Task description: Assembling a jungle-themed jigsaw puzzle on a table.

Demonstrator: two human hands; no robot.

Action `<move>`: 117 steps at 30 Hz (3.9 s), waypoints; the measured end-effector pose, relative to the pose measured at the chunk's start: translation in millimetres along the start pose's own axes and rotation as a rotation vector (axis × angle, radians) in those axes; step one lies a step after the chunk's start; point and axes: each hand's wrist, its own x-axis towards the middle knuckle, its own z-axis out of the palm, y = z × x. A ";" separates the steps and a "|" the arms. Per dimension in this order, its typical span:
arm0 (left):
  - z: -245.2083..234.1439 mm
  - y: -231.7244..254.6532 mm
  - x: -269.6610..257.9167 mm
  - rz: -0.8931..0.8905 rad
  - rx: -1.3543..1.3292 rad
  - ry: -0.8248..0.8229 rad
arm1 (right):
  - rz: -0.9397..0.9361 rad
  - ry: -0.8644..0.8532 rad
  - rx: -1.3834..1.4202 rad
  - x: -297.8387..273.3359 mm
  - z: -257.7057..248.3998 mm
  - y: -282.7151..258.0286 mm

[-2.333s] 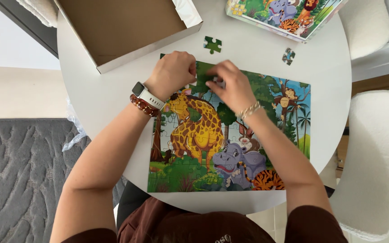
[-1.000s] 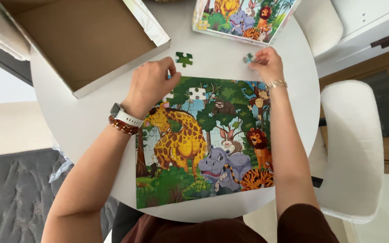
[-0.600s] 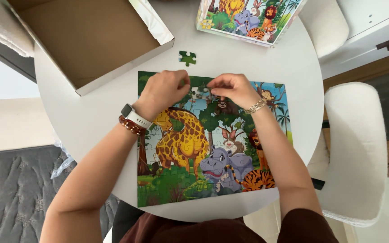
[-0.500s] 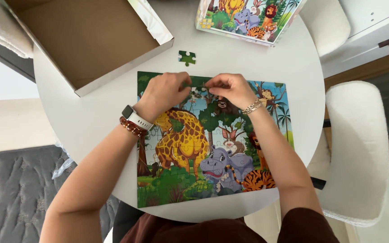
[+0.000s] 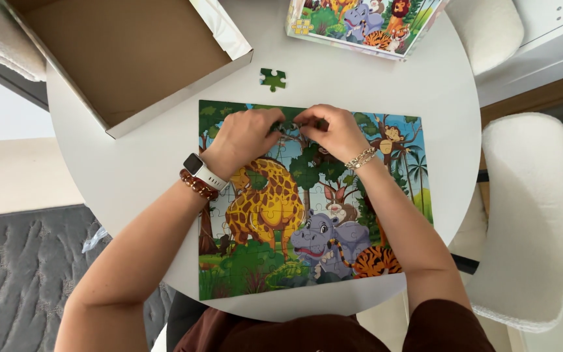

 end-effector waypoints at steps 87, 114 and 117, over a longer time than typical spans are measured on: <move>-19.9 -60.1 -5.1 -0.173 0.268 0.132 | 0.159 0.065 0.080 30.2 74.4 -42.1; -2.6 12.8 -98.6 -0.032 0.613 0.143 | -0.213 -0.073 -0.920 -36.4 64.5 33.8; -5.8 13.5 -99.3 -0.014 0.607 0.124 | -0.078 -0.116 -0.942 -53.9 35.6 41.4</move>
